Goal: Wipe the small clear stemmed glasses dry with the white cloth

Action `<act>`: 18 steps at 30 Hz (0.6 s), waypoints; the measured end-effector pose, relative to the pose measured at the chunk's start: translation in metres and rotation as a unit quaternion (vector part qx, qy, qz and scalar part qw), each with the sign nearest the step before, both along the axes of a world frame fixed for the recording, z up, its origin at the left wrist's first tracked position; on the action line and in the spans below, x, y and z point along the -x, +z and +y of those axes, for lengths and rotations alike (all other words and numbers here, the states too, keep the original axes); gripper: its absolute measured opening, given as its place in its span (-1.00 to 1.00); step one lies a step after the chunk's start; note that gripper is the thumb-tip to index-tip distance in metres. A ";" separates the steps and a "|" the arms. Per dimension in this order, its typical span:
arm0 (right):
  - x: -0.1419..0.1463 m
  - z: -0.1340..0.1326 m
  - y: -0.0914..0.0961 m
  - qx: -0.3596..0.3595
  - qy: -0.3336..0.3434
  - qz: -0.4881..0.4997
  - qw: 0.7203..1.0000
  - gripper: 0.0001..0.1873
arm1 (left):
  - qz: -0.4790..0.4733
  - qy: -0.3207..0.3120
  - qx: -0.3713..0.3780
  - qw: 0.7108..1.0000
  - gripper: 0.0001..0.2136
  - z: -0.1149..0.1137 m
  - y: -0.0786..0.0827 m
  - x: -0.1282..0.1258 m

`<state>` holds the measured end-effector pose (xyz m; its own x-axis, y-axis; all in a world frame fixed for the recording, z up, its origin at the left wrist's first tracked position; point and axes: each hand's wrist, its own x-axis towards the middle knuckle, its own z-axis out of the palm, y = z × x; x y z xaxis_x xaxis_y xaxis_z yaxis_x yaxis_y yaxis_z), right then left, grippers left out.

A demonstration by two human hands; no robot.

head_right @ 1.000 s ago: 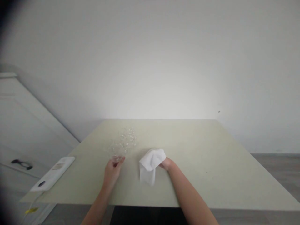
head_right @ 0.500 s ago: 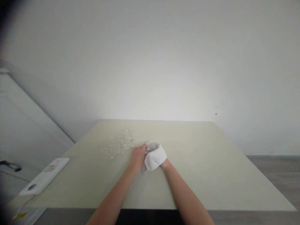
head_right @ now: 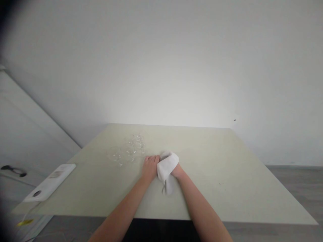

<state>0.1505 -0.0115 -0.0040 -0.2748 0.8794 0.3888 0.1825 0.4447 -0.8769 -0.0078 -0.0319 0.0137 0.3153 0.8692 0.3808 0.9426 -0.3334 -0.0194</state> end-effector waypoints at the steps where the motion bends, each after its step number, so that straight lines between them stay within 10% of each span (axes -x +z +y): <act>1: 0.000 -0.001 0.001 -0.015 0.011 -0.003 1.000 -0.56 | -0.005 0.008 0.008 1.000 -0.88 0.000 0.000 0.000; 10: 0.004 0.013 -0.022 0.038 -0.068 0.053 0.996 -0.66 | -0.010 -0.008 -0.041 0.999 -0.72 0.002 -0.004 0.000; 18: 0.005 -0.004 0.012 -0.089 0.059 -0.010 0.994 -0.47 | -0.019 0.006 -0.007 1.000 -0.86 0.009 -0.011 0.003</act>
